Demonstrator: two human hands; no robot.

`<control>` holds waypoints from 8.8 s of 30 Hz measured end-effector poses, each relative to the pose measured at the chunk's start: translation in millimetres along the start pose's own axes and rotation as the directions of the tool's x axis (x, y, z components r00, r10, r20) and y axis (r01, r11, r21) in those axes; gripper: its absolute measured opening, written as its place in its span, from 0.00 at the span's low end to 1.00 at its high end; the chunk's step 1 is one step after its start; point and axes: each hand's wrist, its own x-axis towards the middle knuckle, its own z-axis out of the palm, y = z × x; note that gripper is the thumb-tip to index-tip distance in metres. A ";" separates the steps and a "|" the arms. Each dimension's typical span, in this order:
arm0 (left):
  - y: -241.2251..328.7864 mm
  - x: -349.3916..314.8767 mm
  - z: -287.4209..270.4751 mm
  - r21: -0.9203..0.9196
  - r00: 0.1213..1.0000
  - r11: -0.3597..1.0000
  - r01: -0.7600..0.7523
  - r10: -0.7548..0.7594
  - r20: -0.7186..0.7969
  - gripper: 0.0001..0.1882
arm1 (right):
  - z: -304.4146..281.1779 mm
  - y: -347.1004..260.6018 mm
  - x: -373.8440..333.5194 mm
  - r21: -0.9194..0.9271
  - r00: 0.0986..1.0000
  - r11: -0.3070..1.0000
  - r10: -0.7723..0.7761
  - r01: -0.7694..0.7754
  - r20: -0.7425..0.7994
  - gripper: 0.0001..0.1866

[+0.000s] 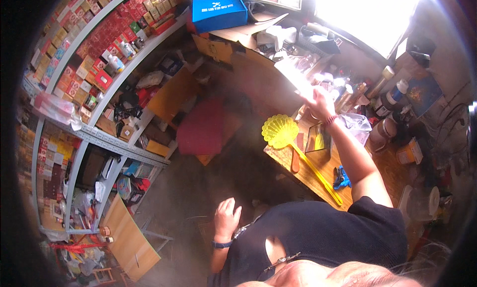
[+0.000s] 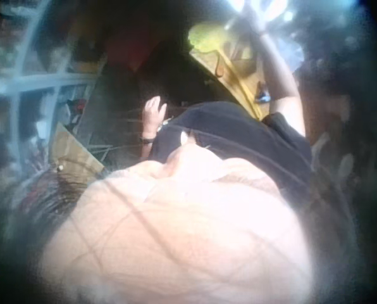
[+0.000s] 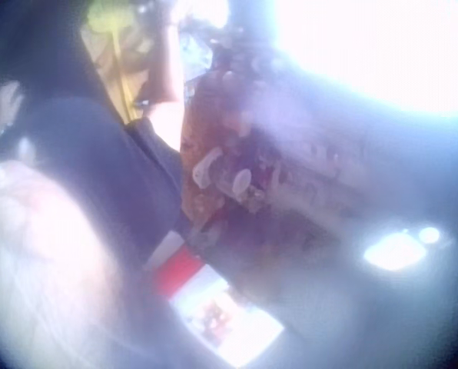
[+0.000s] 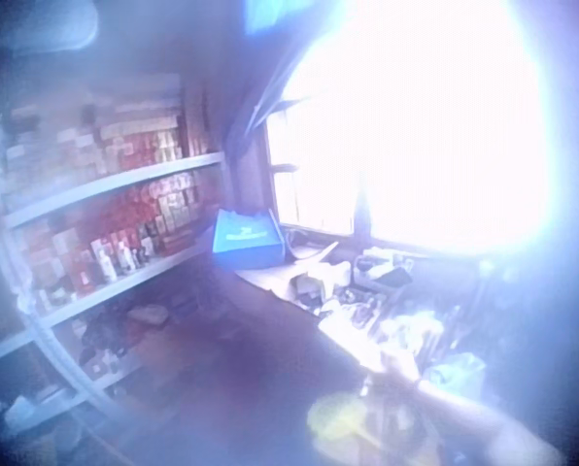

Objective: The person washes a pink cloth in a stone sink by rubbing it against the built-in washboard, then wrings it out and uses the damp cloth to wipe down a cluttered wooden table surface, handling objects like a kettle and small containers to clean around them.

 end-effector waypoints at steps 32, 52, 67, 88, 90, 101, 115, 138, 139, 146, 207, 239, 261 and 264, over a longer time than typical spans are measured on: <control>55.8 60.3 79.9 -0.244 0.914 0.964 -0.108 0.193 0.358 0.13 | -156.5 199.1 -231.6 0.027 0.827 0.929 0.341 -0.369 -0.446 0.19; 161.1 60.1 128.0 -0.368 0.881 0.871 0.325 -0.138 0.453 0.12 | -54.2 127.3 -305.6 0.026 0.920 0.986 -0.161 0.162 0.359 0.19; 89.4 -237.5 147.7 -0.251 0.697 0.658 0.710 -0.707 0.119 0.13 | -23.7 207.6 -324.2 0.211 0.888 0.973 -0.014 -0.094 0.459 0.12; 8.9 -418.3 114.9 -0.402 0.748 0.645 0.650 -0.637 0.188 0.12 | -17.3 30.6 -498.3 0.535 0.960 0.844 -0.135 -0.019 0.246 0.09; 1.0 -437.5 110.6 -0.309 0.739 0.675 0.669 -0.647 0.187 0.13 | -18.4 23.0 -512.3 0.522 0.961 0.853 -0.146 0.002 0.236 0.09; -36.1 -529.5 146.9 -0.237 0.617 0.571 0.786 -0.747 0.248 0.15 | -22.5 7.0 -557.2 0.673 0.913 0.711 -0.108 -0.207 0.394 0.06; 16.3 -647.0 158.8 -0.171 0.437 0.403 0.899 -0.828 0.352 0.15 | -7.6 -72.9 -569.5 0.623 0.634 0.177 0.396 -0.762 0.664 0.19; -133.3 -913.3 7.9 -0.043 0.329 0.332 0.942 -0.894 0.305 0.17 | 209.7 -287.9 -513.5 0.917 0.979 -0.395 0.202 0.051 0.032 0.16; -115.2 -982.1 46.5 0.258 0.477 0.508 0.821 -0.861 0.177 0.17 | 234.8 -320.7 -529.9 0.945 0.952 -0.326 0.286 -0.011 0.110 0.15; -55.5 -1111.1 123.4 -0.041 0.067 0.055 0.998 -0.918 0.390 0.19 | 464.1 -463.0 -757.9 0.767 0.971 0.624 0.241 -0.151 -0.005 0.11; -219.0 -563.8 -101.3 -0.913 0.684 -0.246 0.324 -0.606 0.406 0.12 | 137.2 -298.4 -814.6 0.119 -0.056 0.536 -0.299 -0.836 0.953 0.30; -424.7 -639.5 -140.4 -0.944 0.230 -0.304 0.129 -0.917 0.327 0.17 | 62.7 -18.8 -881.0 -0.476 0.109 0.628 0.666 -0.616 0.738 0.15; -322.2 -711.2 -0.7 -0.636 0.165 -0.276 0.721 -0.822 0.544 0.14 | 53.1 -24.0 -875.2 -0.330 0.211 0.717 0.552 -0.614 0.807 0.11; -249.7 -685.3 45.9 -0.109 0.481 0.497 0.861 -0.722 0.498 0.19 | 44.8 -10.8 -874.6 -0.304 0.210 0.689 0.556 -0.658 0.805 0.11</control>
